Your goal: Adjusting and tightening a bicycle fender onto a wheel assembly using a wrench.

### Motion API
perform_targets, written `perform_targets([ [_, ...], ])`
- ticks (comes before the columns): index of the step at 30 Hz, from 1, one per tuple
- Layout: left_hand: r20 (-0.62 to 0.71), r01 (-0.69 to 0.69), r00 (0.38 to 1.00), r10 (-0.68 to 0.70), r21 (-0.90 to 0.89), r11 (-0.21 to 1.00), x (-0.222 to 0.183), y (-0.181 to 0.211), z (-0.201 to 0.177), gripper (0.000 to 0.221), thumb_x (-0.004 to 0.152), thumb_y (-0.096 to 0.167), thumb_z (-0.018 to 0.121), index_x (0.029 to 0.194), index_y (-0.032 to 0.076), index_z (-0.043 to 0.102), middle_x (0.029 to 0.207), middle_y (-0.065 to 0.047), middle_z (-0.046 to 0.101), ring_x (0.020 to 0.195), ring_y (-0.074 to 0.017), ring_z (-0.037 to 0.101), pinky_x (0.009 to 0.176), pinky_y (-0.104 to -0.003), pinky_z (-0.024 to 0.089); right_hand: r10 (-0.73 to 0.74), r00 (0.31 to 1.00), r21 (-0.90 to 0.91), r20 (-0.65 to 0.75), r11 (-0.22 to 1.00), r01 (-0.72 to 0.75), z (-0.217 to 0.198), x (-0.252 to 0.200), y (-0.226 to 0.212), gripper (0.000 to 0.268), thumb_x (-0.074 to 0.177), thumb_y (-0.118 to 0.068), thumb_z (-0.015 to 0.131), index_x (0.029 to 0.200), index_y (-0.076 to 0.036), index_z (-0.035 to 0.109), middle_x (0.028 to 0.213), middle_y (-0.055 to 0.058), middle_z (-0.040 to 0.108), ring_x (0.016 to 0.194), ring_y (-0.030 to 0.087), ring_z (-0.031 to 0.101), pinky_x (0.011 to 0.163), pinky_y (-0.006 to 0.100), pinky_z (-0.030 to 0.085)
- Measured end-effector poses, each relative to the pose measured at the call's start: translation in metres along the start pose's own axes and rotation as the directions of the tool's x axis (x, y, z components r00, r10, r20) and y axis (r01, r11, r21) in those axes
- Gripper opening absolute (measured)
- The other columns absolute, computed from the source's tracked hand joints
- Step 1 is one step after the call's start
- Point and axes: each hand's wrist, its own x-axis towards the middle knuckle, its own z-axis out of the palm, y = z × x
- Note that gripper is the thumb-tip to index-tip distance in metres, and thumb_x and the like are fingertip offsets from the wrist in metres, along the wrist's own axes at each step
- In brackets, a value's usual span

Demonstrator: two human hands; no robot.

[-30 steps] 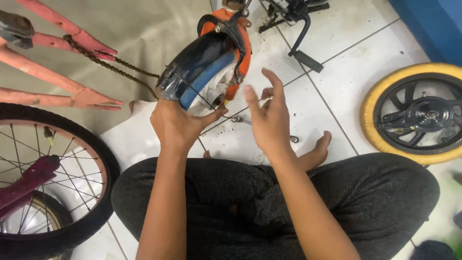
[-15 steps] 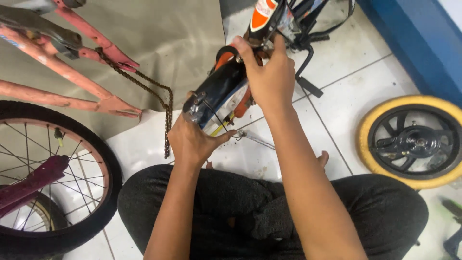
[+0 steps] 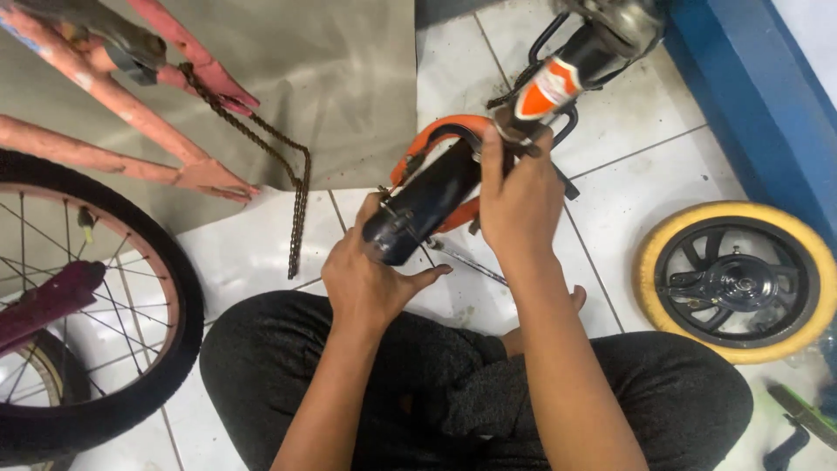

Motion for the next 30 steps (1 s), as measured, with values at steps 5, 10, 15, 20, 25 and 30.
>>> perform_targets([
  [5, -0.059, -0.011, 0.998, 0.011, -0.002, 1.000, -0.031, -0.003, 0.025, 0.127, 0.032, 0.049, 0.105, 0.142, 0.012, 0.055, 0.096, -0.016, 0.075, 0.084, -0.0319, 0.075, 0.083, -0.039, 0.057, 0.010, 0.998, 0.005, -0.055, 1.000, -0.010, -0.006, -0.029, 0.022, 0.059, 0.112, -0.048, 0.038, 0.119, 0.008, 0.058, 0.090, 0.028, 0.072, 0.090, 0.050, 0.071, 0.081, 0.061, 0.055],
  [10, -0.094, -0.182, 0.973, 0.209, 0.237, 0.954, -0.062, -0.009, 0.045, 0.110, 0.052, 0.070, 0.091, 0.141, 0.014, 0.057, 0.131, -0.010, 0.070, 0.095, -0.0218, 0.072, 0.091, -0.035, 0.054, 0.044, 0.996, -0.011, -0.081, 0.999, -0.045, -0.014, -0.055, 0.053, 0.060, 0.113, -0.046, 0.042, 0.110, 0.006, 0.072, 0.084, 0.028, 0.072, 0.090, 0.051, 0.070, 0.081, 0.059, 0.054],
  [15, -0.125, -0.297, 0.931, 0.343, 0.288, 0.910, -0.072, 0.005, 0.047, 0.050, 0.099, 0.031, 0.055, 0.143, 0.007, 0.058, 0.136, -0.015, 0.066, 0.094, -0.0241, 0.069, 0.093, -0.037, 0.053, 0.014, 0.964, 0.044, -0.266, 0.999, -0.003, -0.006, -0.083, 0.085, 0.053, 0.116, -0.033, 0.047, 0.102, 0.009, 0.075, 0.081, 0.027, 0.070, 0.086, 0.048, 0.070, 0.085, 0.049, 0.054],
  [20, -0.039, -0.354, 0.926, 0.375, 0.255, 0.900, -0.074, 0.009, 0.040, 0.050, 0.104, 0.027, 0.046, 0.148, 0.004, 0.051, 0.144, -0.019, 0.060, 0.099, -0.0256, 0.068, 0.096, -0.039, 0.050, 0.016, 0.949, 0.068, -0.314, 0.998, 0.006, 0.006, -0.094, 0.108, 0.047, 0.116, -0.030, 0.048, 0.110, 0.009, 0.074, 0.089, 0.027, 0.072, 0.092, 0.048, 0.069, 0.089, 0.048, 0.052],
  [25, 0.067, -0.328, 0.945, 0.321, 0.147, 0.933, -0.081, 0.008, 0.034, 0.053, 0.106, 0.027, 0.044, 0.154, 0.004, 0.044, 0.151, -0.019, 0.053, 0.107, -0.0288, 0.068, 0.101, -0.043, 0.050, -0.006, 0.931, 0.133, -0.365, 0.989, 0.059, 0.018, -0.103, 0.117, 0.043, 0.115, -0.024, 0.047, 0.112, 0.013, 0.070, 0.096, 0.030, 0.071, 0.092, 0.049, 0.069, 0.090, 0.051, 0.051],
  [30, 0.285, -0.331, 0.908, 0.308, 0.034, 0.943, -0.078, 0.010, 0.015, 0.076, 0.091, 0.003, 0.054, 0.161, -0.004, 0.025, 0.161, -0.023, 0.040, 0.128, -0.0396, 0.057, 0.110, -0.050, 0.043, 0.004, 0.930, 0.151, -0.367, 0.987, 0.055, 0.022, -0.111, 0.127, 0.044, 0.115, -0.023, 0.046, 0.108, 0.014, 0.069, 0.092, 0.031, 0.070, 0.088, 0.050, 0.069, 0.086, 0.051, 0.052],
])
